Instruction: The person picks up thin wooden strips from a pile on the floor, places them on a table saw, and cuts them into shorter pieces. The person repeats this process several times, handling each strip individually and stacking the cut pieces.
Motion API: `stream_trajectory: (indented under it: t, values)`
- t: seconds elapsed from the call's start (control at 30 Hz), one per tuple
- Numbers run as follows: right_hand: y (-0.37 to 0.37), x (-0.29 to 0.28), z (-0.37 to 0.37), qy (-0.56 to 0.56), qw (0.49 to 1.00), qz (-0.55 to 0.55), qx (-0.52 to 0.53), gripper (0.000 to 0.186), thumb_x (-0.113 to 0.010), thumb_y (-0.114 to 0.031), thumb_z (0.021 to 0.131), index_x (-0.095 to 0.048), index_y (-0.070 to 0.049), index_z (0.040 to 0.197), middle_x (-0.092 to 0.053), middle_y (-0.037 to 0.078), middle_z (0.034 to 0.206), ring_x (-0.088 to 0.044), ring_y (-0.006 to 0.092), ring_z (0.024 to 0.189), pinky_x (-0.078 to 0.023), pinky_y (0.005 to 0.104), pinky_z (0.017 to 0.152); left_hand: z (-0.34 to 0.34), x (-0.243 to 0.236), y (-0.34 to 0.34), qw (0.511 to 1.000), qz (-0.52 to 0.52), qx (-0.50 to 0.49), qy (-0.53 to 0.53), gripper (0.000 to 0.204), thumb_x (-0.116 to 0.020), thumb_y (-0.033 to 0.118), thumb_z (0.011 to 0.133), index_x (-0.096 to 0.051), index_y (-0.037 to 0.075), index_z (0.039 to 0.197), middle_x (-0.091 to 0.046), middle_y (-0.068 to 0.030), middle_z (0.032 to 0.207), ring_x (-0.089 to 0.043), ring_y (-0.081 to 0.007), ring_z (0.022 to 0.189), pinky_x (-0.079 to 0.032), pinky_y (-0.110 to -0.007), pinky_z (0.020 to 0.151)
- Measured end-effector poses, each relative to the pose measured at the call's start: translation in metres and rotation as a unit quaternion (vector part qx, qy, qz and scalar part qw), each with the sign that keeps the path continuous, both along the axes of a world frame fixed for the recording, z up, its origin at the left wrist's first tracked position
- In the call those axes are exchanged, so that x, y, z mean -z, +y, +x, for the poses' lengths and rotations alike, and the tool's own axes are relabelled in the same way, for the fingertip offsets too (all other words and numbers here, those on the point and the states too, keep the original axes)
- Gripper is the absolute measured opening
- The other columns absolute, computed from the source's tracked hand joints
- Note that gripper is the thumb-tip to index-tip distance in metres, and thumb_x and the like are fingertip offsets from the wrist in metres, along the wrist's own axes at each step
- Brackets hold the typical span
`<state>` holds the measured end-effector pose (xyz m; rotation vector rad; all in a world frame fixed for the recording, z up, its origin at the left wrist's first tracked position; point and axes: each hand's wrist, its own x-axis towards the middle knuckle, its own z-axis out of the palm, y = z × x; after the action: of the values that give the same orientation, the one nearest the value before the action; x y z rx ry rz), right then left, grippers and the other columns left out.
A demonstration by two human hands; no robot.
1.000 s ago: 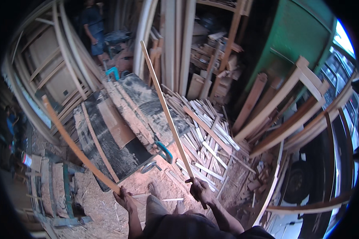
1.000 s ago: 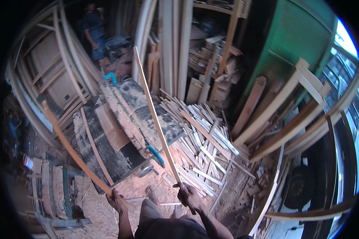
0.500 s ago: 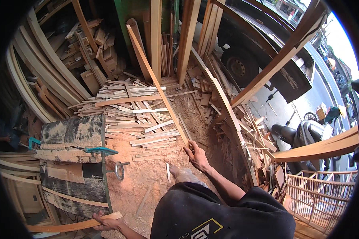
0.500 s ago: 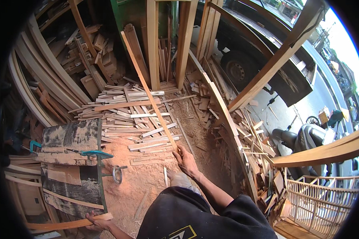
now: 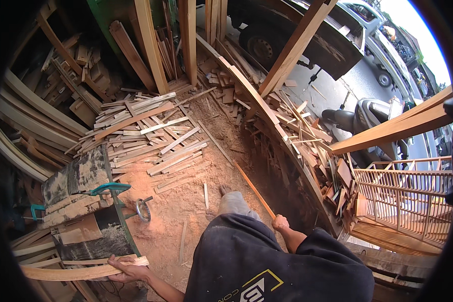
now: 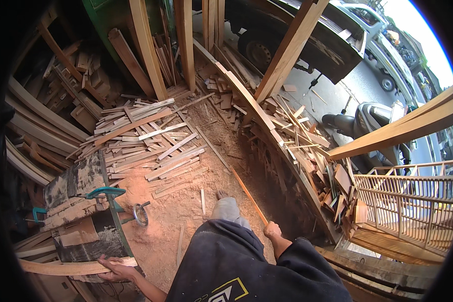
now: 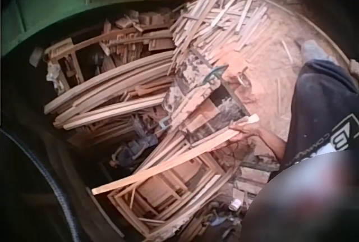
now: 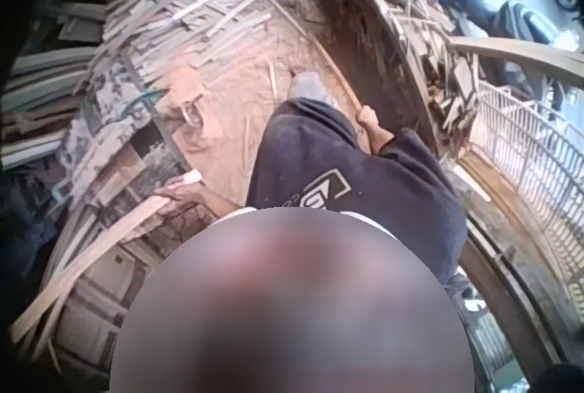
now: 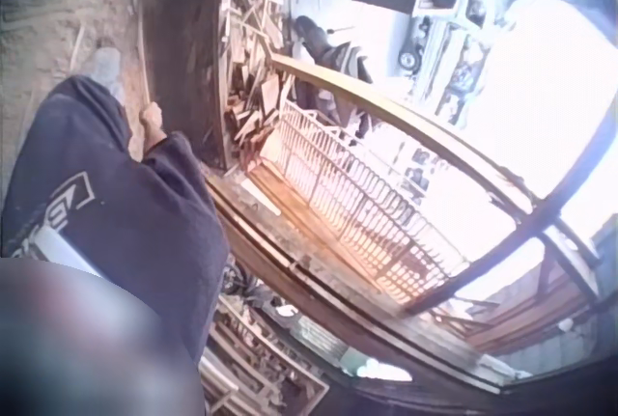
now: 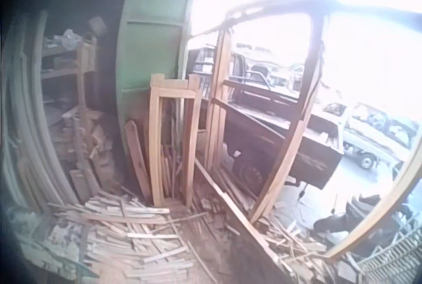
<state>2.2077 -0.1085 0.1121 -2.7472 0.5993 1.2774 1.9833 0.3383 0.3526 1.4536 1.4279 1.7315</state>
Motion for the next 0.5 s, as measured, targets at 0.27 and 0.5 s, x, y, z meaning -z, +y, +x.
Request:
stream_trajectory:
  t: [0.27,0.5]
  values:
    - [0.017,0.0,0.019,-0.039,0.993,0.095,0.05,0.033,-0.054,-0.016,0.087,-0.068,-0.002,0.113,-0.063,0.027,0.117,-0.062,0.0398,0.11,-0.051,0.0453,0.092,0.026,0.015,-0.015,0.989,-0.014,0.133,-0.06,0.016,-0.047,0.018,0.104,-0.041,0.003,0.105,-0.04,-0.0009,0.057,-0.033,-0.0049,0.04,-0.029,-0.021,0.034]
    - [0.043,-0.016,0.108,-0.162,0.978,0.133,0.016,0.036,-0.051,-0.016,0.088,-0.066,-0.011,0.12,-0.066,0.022,0.115,-0.063,0.0369,0.109,-0.049,0.0441,0.095,0.065,0.013,-0.035,0.979,-0.047,0.172,-0.095,0.014,-0.045,0.016,0.104,-0.04,0.004,0.11,-0.036,0.0004,0.054,-0.031,-0.0049,0.039,-0.027,-0.02,0.034]
